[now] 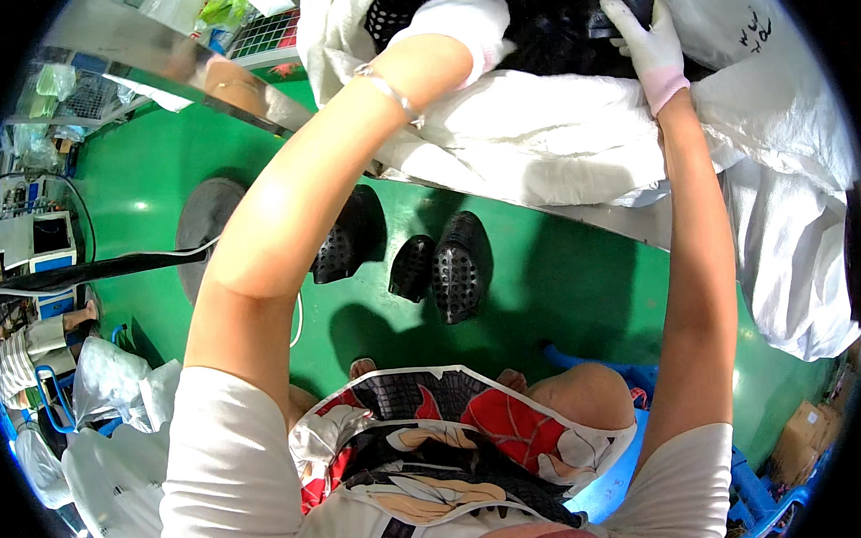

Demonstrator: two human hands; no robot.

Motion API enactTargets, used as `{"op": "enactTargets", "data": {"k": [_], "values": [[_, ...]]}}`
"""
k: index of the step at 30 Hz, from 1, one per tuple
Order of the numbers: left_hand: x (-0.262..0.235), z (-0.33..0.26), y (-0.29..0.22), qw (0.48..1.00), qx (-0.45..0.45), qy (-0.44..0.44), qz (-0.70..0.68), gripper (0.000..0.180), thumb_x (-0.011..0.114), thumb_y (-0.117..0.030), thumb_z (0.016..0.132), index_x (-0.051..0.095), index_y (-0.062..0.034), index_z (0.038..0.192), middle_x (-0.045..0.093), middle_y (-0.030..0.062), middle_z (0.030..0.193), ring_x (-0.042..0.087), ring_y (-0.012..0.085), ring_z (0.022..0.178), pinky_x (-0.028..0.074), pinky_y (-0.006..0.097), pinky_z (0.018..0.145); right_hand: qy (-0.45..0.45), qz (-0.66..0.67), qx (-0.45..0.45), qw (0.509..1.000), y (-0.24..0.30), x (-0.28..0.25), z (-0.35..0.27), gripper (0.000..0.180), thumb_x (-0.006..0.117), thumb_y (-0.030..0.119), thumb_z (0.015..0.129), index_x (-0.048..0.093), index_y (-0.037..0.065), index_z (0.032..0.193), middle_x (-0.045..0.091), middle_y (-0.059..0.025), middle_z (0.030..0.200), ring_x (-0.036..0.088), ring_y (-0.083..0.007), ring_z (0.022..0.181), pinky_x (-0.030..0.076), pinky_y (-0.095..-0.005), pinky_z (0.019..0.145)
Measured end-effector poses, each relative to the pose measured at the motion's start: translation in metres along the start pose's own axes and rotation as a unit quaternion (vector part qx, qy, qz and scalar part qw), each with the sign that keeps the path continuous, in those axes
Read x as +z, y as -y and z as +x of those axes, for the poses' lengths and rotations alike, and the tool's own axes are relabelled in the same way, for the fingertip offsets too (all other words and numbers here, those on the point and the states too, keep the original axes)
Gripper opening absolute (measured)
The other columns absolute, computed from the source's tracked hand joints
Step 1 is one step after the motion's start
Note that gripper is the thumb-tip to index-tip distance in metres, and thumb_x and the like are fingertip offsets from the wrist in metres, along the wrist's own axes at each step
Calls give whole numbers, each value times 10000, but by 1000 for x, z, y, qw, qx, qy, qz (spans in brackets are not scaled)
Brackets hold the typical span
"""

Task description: The person sits on a low stool and assembles shoes by inserting black plastic shoe trees into the uppers. They retrieve the shoe trees from a white sack, place them into the shoes on a metal table, and then move the assembled shoes to a nearby conveyor belt.

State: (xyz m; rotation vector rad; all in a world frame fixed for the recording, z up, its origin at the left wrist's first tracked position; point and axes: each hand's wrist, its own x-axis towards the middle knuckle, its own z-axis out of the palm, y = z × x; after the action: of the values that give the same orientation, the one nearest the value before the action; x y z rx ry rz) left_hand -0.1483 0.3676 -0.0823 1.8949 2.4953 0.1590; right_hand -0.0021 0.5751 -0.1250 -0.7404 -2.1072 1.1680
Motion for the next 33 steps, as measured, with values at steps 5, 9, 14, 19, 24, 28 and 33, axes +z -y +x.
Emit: {"op": "enactTargets", "data": {"k": [5,9,14,19,24,28,33], "values": [[-15,45,-14,947,-110,274,128,522,595,-297,851,507,-34,1293,540,192,1278,541,342,1151,461,391,941,-42,78,-27,996,30,7,-15,415,661,256,841,524,34,1164,594,-13,801,519,-68,565,431,-208,484],[-48,25,-3,969,-114,218,-21,502,623,-280,811,557,-14,1232,559,246,1222,582,343,1094,481,413,901,-43,89,-37,994,34,5,-17,377,656,243,840,549,29,1131,600,-10,804,530,-64,583,436,-207,497],[-15,14,27,972,-83,217,36,636,502,-80,851,314,-178,1450,513,224,1286,539,358,1151,477,408,922,-40,113,-62,991,36,9,-16,376,655,240,837,563,24,1130,609,-15,833,538,-71,609,446,-207,524],[-18,21,-5,929,-177,313,94,806,572,-48,793,197,-206,1489,367,243,1399,483,408,1204,472,442,958,-87,86,-111,986,22,11,-13,399,651,243,839,555,19,1155,617,-24,863,543,-82,629,453,-209,541],[-11,-12,3,977,-113,178,35,796,644,-222,788,243,-191,1475,320,231,1430,472,396,1217,414,445,1016,-43,105,-27,993,35,9,-17,350,645,251,848,554,38,1111,607,-3,770,535,-67,571,426,-199,491],[-4,-2,-8,982,-102,123,102,700,593,-59,741,365,-98,1401,431,219,1331,537,375,1139,472,439,930,-48,96,-38,994,38,11,-19,317,630,251,861,556,45,1092,600,3,739,531,-60,554,411,-194,475],[-13,-4,-9,989,-47,124,71,558,601,-248,820,471,-65,1331,423,223,1382,545,343,1152,468,414,932,-58,89,-37,994,43,10,-25,350,634,280,856,554,41,1100,601,2,751,530,-63,558,413,-197,476]]}}
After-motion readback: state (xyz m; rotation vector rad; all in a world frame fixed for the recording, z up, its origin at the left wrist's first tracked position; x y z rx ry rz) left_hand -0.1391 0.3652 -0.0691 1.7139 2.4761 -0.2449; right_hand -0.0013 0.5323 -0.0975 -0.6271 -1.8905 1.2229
